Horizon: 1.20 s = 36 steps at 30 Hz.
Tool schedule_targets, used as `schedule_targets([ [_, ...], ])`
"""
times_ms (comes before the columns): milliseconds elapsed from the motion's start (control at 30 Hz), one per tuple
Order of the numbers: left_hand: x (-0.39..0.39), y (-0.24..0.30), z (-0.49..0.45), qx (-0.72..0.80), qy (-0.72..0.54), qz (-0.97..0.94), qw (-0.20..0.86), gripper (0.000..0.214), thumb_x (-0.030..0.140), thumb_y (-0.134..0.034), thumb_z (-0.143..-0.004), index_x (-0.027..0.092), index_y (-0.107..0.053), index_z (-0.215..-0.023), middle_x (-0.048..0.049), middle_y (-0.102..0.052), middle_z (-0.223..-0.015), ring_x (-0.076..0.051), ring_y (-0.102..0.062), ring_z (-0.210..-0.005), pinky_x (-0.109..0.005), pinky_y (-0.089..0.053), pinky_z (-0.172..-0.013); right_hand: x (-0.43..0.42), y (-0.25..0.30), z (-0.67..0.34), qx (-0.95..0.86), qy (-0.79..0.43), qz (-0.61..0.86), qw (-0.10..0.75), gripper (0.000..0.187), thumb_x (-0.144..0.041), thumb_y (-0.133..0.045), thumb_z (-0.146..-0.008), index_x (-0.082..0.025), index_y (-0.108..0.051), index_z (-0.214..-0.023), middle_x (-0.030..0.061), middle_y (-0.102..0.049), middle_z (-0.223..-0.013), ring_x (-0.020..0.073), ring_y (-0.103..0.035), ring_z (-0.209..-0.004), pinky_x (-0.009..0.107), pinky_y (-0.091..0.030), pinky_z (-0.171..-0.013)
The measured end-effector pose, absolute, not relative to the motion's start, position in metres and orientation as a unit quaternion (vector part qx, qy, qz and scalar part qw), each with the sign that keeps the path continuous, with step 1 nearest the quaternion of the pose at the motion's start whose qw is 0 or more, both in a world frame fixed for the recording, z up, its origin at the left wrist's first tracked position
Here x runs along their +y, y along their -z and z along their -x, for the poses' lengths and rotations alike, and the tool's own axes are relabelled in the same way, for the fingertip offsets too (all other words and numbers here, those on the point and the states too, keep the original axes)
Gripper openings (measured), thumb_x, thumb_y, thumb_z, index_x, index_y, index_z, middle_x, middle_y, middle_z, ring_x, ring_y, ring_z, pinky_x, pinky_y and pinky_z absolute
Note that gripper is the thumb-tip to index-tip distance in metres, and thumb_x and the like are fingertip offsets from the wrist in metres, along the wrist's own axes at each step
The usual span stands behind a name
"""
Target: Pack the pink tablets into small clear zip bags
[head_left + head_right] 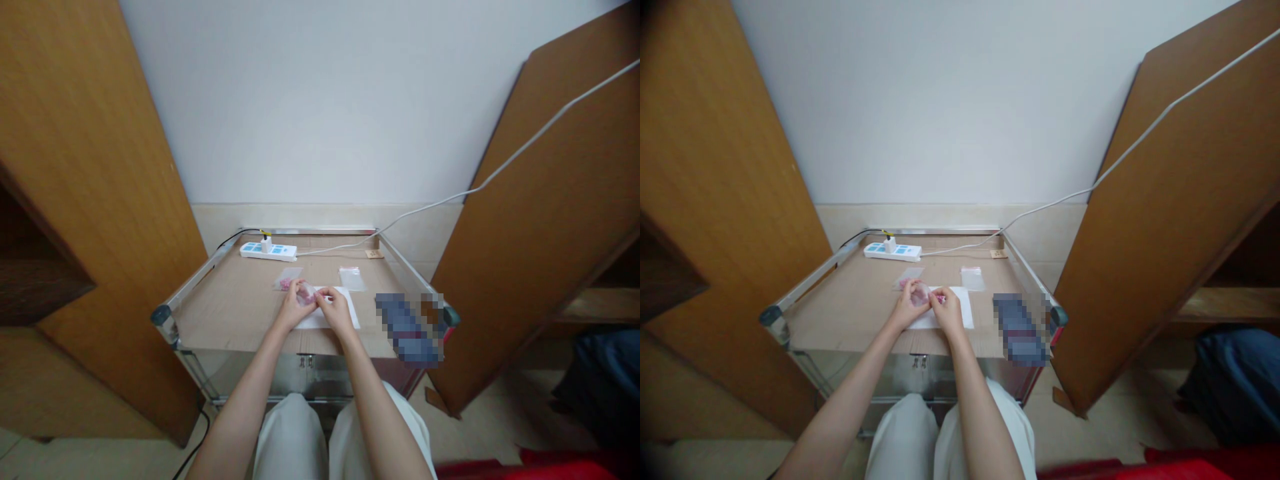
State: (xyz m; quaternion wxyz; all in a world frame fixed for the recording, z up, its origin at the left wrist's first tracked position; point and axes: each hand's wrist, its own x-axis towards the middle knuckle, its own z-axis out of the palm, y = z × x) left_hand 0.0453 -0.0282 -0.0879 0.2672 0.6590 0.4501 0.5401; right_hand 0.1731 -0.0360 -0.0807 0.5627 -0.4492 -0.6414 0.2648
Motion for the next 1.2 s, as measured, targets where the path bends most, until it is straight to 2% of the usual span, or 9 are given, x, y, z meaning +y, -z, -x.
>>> schedule_targets([
  [133,-0.0274,0.0850,-0.0465,0.434,-0.544,-0.603,0.391,0.059,0.034,-0.067,-0.053,0.017,-0.039,-0.101,-0.0010,-0.052,-0.080,-0.010,-0.053,-0.064,-0.021,-0.043,-0.055,-0.0327,0.0816,-0.1734,-0.605,-0.323,0.442,0.579,0.022,-0.034,-0.048,-0.072,-0.015,-0.056,-0.066,0.0028,-0.058,-0.058,0.0133,-0.052,-0.053,0.023,-0.040,-0.052],
  [233,-0.0264,0.0846,-0.0453,0.421,-0.534,-0.560,0.473,0.049,0.039,-0.063,-0.057,0.015,-0.044,-0.095,0.0000,-0.053,-0.072,-0.008,-0.053,-0.056,-0.018,-0.043,-0.046,-0.0319,0.0803,-0.1734,-0.577,-0.336,0.440,0.601,0.025,-0.038,-0.047,-0.072,-0.015,-0.053,-0.066,0.0014,-0.056,-0.054,0.0125,-0.051,-0.049,0.022,-0.038,-0.048],
  [367,-0.0278,0.0841,-0.0424,0.417,-0.521,-0.536,0.518,0.041,0.044,-0.058,-0.061,0.013,-0.049,-0.088,0.0011,-0.055,-0.062,-0.006,-0.050,-0.041,-0.018,-0.041,-0.039,-0.0305,0.0789,-0.1747,-0.558,-0.326,0.442,0.623,0.029,-0.043,-0.046,-0.072,-0.016,-0.052,-0.063,0.0001,-0.053,-0.052,0.0118,-0.049,-0.048,0.022,-0.038,-0.048],
  [500,-0.0305,0.0826,-0.0416,0.411,-0.482,-0.534,0.560,0.044,0.046,-0.056,-0.063,0.012,-0.050,-0.091,-0.0034,-0.061,-0.066,-0.011,-0.054,-0.040,-0.018,-0.038,-0.033,-0.0284,0.0815,-0.1759,-0.572,-0.323,0.444,0.609,0.030,-0.043,-0.046,-0.071,-0.016,-0.052,-0.062,-0.0006,-0.052,-0.052,0.0114,-0.047,-0.048,0.021,-0.036,-0.047],
  [800,-0.0275,0.0853,-0.0423,0.412,-0.511,-0.538,0.529,0.037,0.042,-0.058,-0.062,0.011,-0.056,-0.083,-0.0054,-0.063,-0.071,-0.012,-0.058,-0.048,-0.016,-0.036,-0.035,-0.0278,0.0869,-0.1734,-0.596,-0.328,0.437,0.588,0.024,-0.037,-0.051,-0.068,-0.014,-0.056,-0.068,0.0022,-0.057,-0.061,0.0133,-0.050,-0.056,0.023,-0.039,-0.054],
  [1200,-0.0300,0.0844,-0.0420,0.410,-0.506,-0.574,0.497,0.036,0.043,-0.056,-0.065,0.011,-0.060,-0.081,-0.0071,-0.064,-0.076,-0.011,-0.057,-0.052,-0.018,-0.040,-0.042,-0.0332,0.0826,-0.1736,-0.625,-0.289,0.445,0.572,0.018,-0.032,-0.049,-0.070,-0.015,-0.055,-0.064,0.0025,-0.058,-0.059,0.0140,-0.052,-0.056,0.024,-0.039,-0.055],
])
